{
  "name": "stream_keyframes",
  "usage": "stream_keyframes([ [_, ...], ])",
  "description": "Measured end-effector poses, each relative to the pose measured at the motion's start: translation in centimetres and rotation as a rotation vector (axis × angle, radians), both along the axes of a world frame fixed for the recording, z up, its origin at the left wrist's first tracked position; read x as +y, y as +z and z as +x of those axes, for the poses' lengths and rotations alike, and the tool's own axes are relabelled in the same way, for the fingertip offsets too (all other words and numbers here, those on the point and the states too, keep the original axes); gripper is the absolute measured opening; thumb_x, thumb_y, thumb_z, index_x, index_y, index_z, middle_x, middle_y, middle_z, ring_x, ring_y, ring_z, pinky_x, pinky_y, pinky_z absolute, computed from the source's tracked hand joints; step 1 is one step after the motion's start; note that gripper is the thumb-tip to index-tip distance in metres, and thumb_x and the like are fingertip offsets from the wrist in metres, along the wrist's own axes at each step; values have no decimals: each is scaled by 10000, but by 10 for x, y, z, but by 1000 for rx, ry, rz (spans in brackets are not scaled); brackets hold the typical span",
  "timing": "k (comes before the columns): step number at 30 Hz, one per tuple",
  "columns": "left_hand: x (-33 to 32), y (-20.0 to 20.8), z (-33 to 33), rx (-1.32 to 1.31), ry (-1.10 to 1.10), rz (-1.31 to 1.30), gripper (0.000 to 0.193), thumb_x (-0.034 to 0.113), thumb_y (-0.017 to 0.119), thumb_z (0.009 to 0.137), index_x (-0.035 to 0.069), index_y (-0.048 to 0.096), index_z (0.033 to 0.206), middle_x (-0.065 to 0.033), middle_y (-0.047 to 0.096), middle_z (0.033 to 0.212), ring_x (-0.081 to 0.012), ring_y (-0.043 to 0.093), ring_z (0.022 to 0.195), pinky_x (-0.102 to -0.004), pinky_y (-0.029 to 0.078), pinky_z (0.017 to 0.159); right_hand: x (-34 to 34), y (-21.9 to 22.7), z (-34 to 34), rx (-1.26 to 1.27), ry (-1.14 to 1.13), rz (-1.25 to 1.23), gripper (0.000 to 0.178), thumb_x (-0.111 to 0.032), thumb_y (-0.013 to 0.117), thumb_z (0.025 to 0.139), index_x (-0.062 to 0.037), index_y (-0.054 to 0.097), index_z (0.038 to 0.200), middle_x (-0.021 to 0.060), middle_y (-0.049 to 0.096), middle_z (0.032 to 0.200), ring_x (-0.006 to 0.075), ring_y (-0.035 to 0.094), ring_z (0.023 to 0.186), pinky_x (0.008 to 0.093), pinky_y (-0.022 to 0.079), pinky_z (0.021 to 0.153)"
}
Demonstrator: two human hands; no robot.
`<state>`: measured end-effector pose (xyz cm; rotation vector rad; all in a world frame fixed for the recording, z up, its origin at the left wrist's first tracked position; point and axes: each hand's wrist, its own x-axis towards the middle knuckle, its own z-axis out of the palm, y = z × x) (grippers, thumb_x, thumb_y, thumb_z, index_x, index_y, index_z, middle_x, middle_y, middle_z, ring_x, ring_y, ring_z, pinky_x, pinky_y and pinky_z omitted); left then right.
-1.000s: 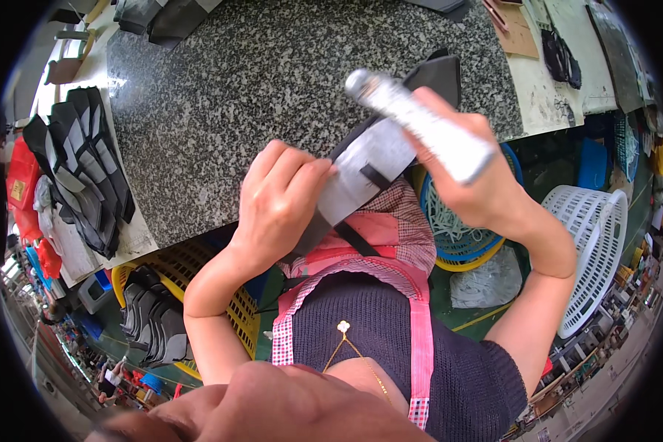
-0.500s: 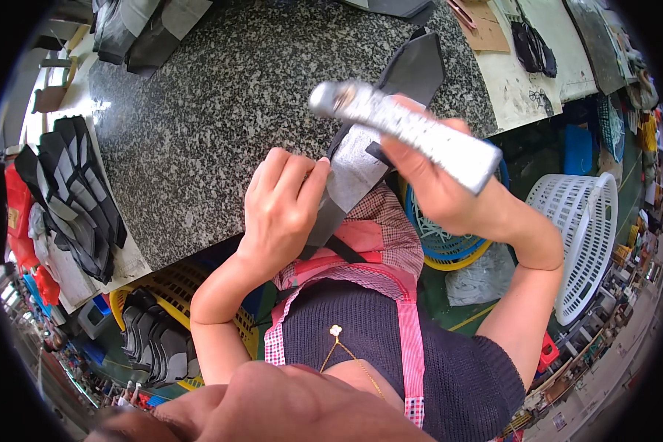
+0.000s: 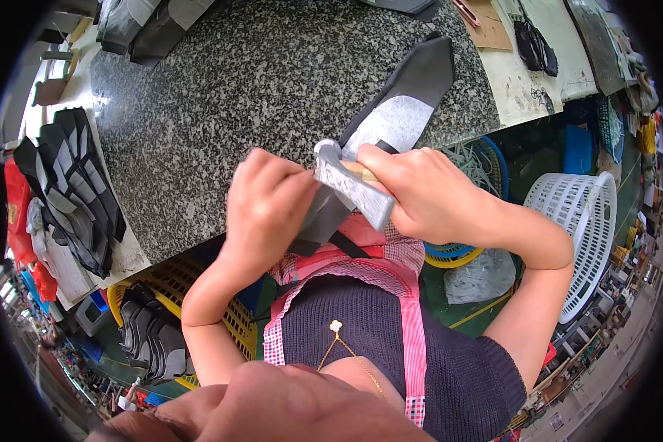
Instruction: Flattening and pressing shoe upper components using a hammer at a workbench.
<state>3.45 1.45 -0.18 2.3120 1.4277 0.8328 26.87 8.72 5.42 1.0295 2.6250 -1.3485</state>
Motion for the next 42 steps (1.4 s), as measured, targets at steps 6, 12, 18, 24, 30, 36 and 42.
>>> stream_keyframes([
  [6, -9, -1, -7, -19, -4, -35, 211, 65, 709, 708, 27, 700, 916, -61, 607, 862, -246, 571, 830, -357, 493, 678, 8, 6, 1, 228, -76, 193, 316, 3, 588, 810, 38, 555, 1122, 191, 602, 847, 415, 652, 741, 432, 511, 593],
  [12, -5, -7, -5, 30, -59, 53, 266, 87, 663, 709, 15, 679, 964, -64, 588, 900, -235, 559, 849, -347, 470, 680, -2, 3, 3, 63, 6, 88, 230, -22, 588, 836, 9, 507, 1049, 224, 593, 708, 441, 618, 683, 506, 467, 573],
  [18, 22, -13, 11, 89, -17, 236, 144, 141, 714, 749, 60, 693, 866, -17, 584, 861, -204, 548, 848, -337, 454, 690, 0, 10, 10, 178, -179, 132, 284, -13, 599, 852, 28, 553, 1129, 240, 608, 780, 466, 625, 738, 445, 491, 602],
  [24, 22, -6, -1, -66, -10, -26, 162, 139, 739, 753, 67, 716, 896, -29, 613, 887, -220, 564, 848, -337, 461, 700, 11, 13, 4, 66, -212, -98, 209, -106, 560, 905, -12, 564, 1092, 227, 612, 785, 471, 605, 761, 469, 486, 622],
  [30, 18, -5, -3, 54, -53, 115, 183, 146, 734, 786, 45, 711, 937, -38, 619, 889, -215, 573, 841, -342, 456, 699, 0, -1, 9, 155, -157, -127, 220, -40, 566, 852, 15, 545, 1064, 245, 594, 776, 473, 604, 748, 474, 477, 611],
  [36, 7, 0, -2, -46, 15, -33, 240, 40, 781, 732, 33, 726, 966, -37, 646, 862, -237, 572, 800, -372, 496, 679, 9, 6, 1, 157, -166, 82, 241, -53, 592, 855, -1, 613, 1089, 173, 604, 871, 419, 644, 746, 437, 510, 613],
  [42, -1, -2, -9, 65, 183, 126, 220, 218, 810, 728, 114, 743, 910, 31, 630, 843, -199, 557, 817, -354, 388, 686, -2, 0, 0, 69, -10, -56, 230, -64, 596, 850, 4, 525, 1058, 220, 576, 719, 452, 625, 736, 478, 483, 605],
])
